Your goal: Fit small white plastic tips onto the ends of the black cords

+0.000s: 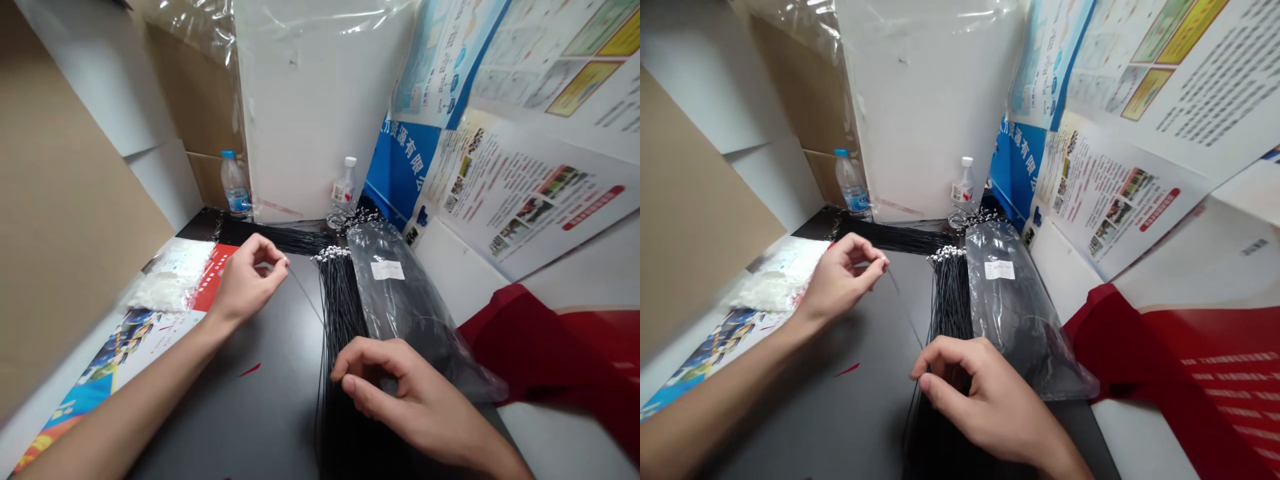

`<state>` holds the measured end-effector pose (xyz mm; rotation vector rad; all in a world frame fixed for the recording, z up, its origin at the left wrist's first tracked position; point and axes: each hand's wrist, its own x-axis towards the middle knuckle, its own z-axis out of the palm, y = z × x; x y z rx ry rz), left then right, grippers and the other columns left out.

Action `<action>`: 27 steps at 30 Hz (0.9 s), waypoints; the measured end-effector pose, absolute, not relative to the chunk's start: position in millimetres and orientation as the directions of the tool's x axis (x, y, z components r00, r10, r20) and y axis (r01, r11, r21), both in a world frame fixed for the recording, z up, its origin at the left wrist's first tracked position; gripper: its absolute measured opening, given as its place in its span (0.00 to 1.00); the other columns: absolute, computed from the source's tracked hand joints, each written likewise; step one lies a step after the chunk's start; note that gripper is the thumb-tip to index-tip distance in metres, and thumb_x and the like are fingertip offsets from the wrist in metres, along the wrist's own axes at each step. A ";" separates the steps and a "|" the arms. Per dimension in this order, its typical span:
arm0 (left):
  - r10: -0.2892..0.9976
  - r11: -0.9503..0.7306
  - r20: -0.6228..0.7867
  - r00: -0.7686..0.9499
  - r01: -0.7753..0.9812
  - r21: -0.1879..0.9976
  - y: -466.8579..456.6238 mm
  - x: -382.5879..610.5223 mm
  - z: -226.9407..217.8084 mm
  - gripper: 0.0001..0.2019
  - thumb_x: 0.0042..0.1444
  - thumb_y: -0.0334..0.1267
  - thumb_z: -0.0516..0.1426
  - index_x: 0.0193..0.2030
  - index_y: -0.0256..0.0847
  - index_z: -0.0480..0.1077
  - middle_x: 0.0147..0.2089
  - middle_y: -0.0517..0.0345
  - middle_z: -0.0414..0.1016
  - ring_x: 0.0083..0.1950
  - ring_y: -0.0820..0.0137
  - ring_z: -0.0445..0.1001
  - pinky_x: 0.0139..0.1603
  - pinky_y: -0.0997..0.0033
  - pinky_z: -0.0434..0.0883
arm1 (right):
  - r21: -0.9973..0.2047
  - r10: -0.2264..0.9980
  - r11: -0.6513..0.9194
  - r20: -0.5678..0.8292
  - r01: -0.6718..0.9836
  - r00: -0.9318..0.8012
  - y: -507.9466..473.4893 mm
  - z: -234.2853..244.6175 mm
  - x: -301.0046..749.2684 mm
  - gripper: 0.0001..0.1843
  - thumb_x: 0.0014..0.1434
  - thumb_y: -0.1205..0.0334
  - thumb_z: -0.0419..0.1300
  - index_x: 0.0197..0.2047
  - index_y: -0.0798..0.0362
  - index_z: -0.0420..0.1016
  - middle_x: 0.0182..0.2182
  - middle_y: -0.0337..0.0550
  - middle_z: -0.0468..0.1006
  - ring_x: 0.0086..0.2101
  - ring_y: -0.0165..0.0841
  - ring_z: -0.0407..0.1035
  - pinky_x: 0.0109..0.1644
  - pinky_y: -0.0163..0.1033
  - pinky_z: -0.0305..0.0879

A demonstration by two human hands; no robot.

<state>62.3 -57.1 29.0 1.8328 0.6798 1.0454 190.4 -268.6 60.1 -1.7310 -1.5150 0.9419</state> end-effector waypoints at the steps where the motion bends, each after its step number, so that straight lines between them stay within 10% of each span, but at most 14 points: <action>1: 0.767 -0.468 0.394 0.506 0.023 0.883 -50.1 77.3 29.2 0.10 0.52 0.37 0.61 0.34 0.43 0.61 0.33 0.59 0.75 0.33 0.70 0.75 0.29 0.74 0.70 | -0.836 0.990 -0.135 -0.090 0.531 0.109 -267.6 56.0 192.3 0.09 0.66 0.58 0.55 0.37 0.50 0.75 0.24 0.34 0.72 0.26 0.26 0.66 0.27 0.30 0.58; 7: 0.591 -0.694 0.433 0.681 0.155 0.703 -21.7 165.5 3.1 0.04 0.55 0.33 0.56 0.38 0.42 0.65 0.36 0.55 0.78 0.39 0.64 0.78 0.42 0.63 0.74 | -0.652 0.919 -0.192 0.143 0.733 0.368 -254.2 18.9 204.0 0.08 0.66 0.63 0.53 0.41 0.50 0.73 0.29 0.37 0.76 0.28 0.29 0.69 0.30 0.33 0.61; 11: 0.459 -0.831 0.490 0.741 0.163 0.532 -20.6 170.9 -12.9 0.07 0.57 0.31 0.54 0.42 0.41 0.69 0.57 0.46 0.72 0.59 0.56 0.68 0.62 0.51 0.64 | -0.420 0.853 -0.293 0.291 0.859 0.434 -254.1 5.0 212.0 0.11 0.66 0.62 0.53 0.50 0.48 0.72 0.48 0.44 0.75 0.40 0.37 0.74 0.37 0.38 0.66; 15: 0.402 -0.893 0.407 0.820 0.254 0.372 -24.4 151.4 -23.0 0.09 0.61 0.36 0.53 0.47 0.41 0.69 0.51 0.49 0.73 0.53 0.56 0.69 0.57 0.51 0.68 | -0.294 0.821 -0.283 0.417 0.913 0.389 -256.0 6.0 208.4 0.09 0.67 0.61 0.52 0.46 0.48 0.73 0.43 0.44 0.76 0.38 0.37 0.75 0.33 0.38 0.65; 27: 0.475 -0.845 0.411 0.779 0.272 0.461 -13.5 171.5 -45.8 0.07 0.61 0.37 0.53 0.43 0.41 0.69 0.42 0.52 0.71 0.48 0.60 0.69 0.50 0.58 0.70 | -0.183 0.897 -0.189 0.368 0.965 0.245 -248.9 -9.2 195.5 0.08 0.64 0.66 0.55 0.33 0.50 0.70 0.29 0.39 0.75 0.30 0.35 0.70 0.28 0.37 0.52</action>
